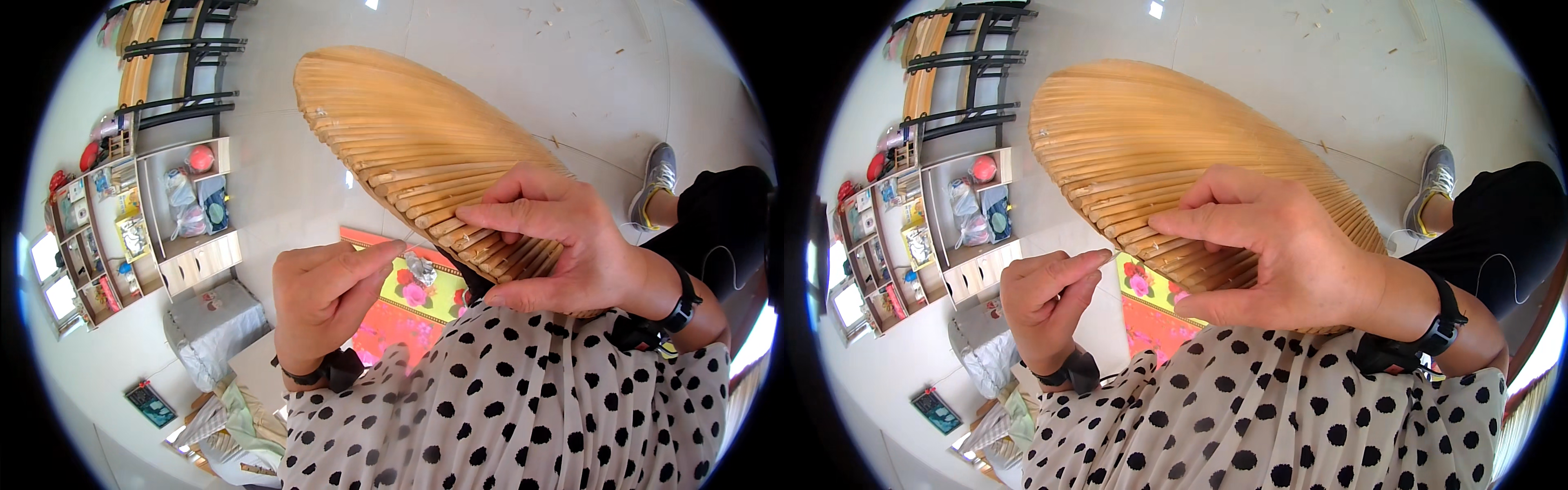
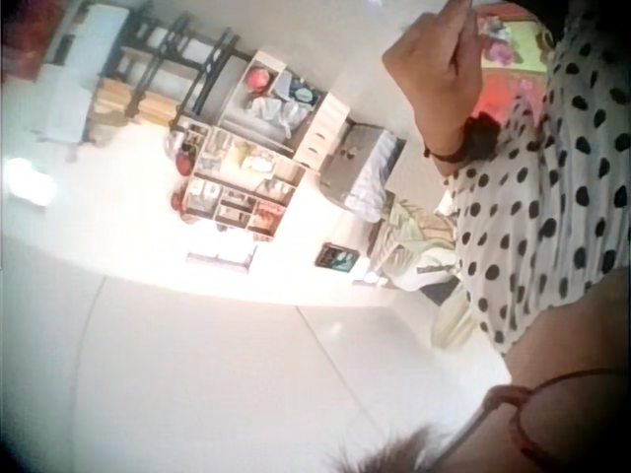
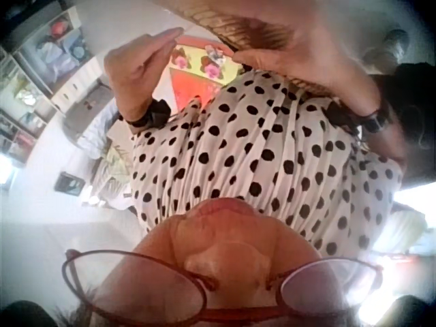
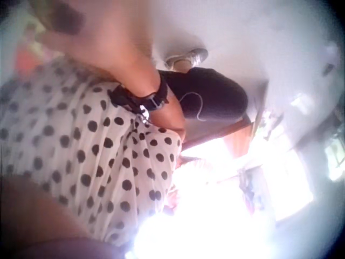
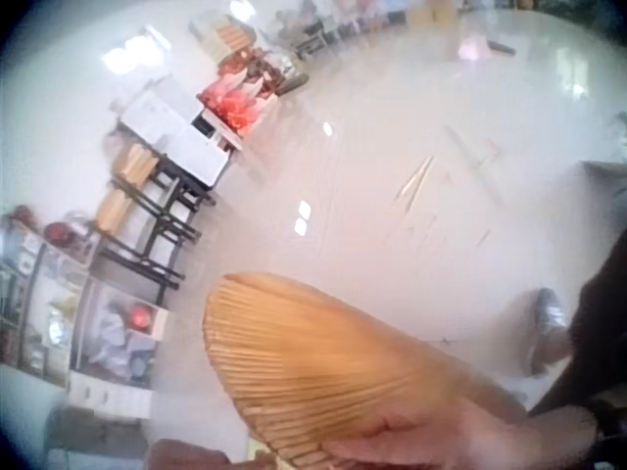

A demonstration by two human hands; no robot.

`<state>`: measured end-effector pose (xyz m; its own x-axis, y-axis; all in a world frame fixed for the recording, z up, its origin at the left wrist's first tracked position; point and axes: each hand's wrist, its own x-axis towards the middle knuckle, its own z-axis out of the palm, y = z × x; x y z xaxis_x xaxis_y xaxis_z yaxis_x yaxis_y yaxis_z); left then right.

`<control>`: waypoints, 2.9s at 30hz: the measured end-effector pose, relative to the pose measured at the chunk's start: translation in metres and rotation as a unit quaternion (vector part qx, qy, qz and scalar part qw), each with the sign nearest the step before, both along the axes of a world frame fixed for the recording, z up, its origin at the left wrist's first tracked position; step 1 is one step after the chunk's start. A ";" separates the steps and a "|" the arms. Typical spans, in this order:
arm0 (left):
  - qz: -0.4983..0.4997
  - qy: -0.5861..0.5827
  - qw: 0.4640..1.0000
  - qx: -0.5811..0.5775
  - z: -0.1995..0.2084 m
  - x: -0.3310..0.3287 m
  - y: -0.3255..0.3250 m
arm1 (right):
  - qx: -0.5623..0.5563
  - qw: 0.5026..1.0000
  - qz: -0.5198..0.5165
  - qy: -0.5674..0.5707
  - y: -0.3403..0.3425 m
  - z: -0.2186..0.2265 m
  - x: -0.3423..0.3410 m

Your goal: The person sews the edge of a woven basket using a needle and thread. They pull the thread through the basket's rim, tie knots, and trim the thread with scissors.

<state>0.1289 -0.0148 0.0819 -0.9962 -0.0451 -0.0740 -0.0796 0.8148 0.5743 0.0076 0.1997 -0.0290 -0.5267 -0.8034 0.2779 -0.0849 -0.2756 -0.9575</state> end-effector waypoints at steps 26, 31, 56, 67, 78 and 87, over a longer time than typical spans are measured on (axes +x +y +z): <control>-0.122 0.214 0.969 0.004 -0.043 -0.040 0.012 | 0.191 0.956 -0.224 0.004 0.026 0.033 0.011; -0.105 0.223 0.969 0.016 -0.057 -0.039 0.016 | 0.172 0.952 -0.253 -0.007 0.027 0.027 0.013; -0.089 0.268 0.958 0.052 -0.090 -0.030 0.007 | 0.177 0.943 -0.280 -0.029 0.018 0.007 0.025; -0.091 0.259 0.960 0.047 -0.088 -0.027 0.006 | 0.168 0.945 -0.278 -0.031 0.020 0.006 0.025; -0.093 0.262 0.960 0.039 -0.080 -0.028 0.008 | 0.174 0.947 -0.269 -0.026 0.022 0.011 0.025; -0.099 0.249 0.963 0.030 -0.079 -0.026 0.007 | 0.170 0.947 -0.271 -0.025 0.022 0.012 0.026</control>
